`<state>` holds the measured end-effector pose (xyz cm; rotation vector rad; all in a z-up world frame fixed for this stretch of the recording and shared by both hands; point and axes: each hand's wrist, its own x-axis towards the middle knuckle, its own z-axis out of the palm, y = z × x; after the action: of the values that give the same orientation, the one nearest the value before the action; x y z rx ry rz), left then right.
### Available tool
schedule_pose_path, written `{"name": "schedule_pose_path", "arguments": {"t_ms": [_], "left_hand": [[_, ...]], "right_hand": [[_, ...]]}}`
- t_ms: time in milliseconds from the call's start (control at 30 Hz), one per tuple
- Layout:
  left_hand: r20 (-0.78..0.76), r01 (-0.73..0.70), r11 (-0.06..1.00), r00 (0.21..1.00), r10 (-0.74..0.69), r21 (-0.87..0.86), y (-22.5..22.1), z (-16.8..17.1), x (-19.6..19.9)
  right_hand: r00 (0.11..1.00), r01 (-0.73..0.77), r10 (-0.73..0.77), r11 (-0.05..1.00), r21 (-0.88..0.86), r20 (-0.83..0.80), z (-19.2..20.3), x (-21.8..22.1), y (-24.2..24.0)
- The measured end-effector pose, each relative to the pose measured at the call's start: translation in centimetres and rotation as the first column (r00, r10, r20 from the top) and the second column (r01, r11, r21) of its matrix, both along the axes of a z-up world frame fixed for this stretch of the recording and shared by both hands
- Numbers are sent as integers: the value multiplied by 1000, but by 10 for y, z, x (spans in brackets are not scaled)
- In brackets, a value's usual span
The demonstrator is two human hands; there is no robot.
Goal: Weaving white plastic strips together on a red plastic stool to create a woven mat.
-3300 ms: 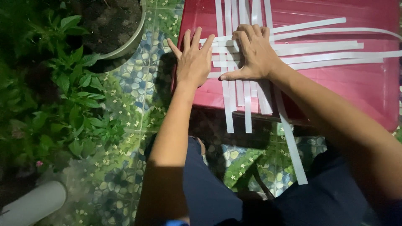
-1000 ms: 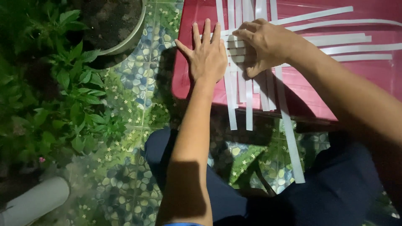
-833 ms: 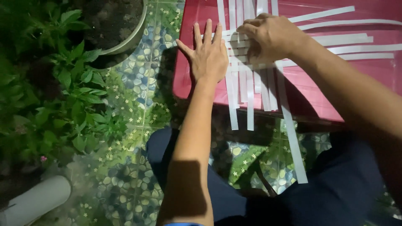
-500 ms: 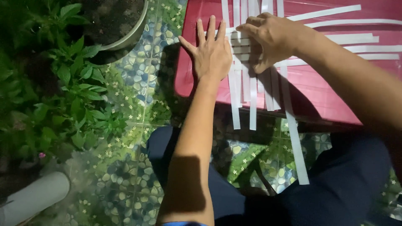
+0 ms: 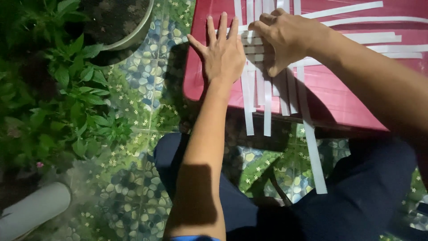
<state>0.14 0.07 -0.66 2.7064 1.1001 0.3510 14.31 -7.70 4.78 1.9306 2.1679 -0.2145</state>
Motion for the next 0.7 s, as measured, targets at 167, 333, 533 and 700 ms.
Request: {"name": "schedule_pose_path", "arguments": {"t_ms": [167,333,533,700], "left_hand": [[-3,9,1000,1000,-9,-7,1,0,-1],[40,0,1000,999,0,-1,1,0,0],[41,-7,1000,999,8,-20,0,4,-1],[52,-14,1000,999,14,-15,0,3,0]], "right_hand": [[999,36,-36,999,-13,8,-1,3,1],[980,-110,62,961,254,190,-18,21,9],[992,103,-112,986,-134,-59,20,-9,8],[992,124,-120,981,-151,36,15,-10,8]]}}
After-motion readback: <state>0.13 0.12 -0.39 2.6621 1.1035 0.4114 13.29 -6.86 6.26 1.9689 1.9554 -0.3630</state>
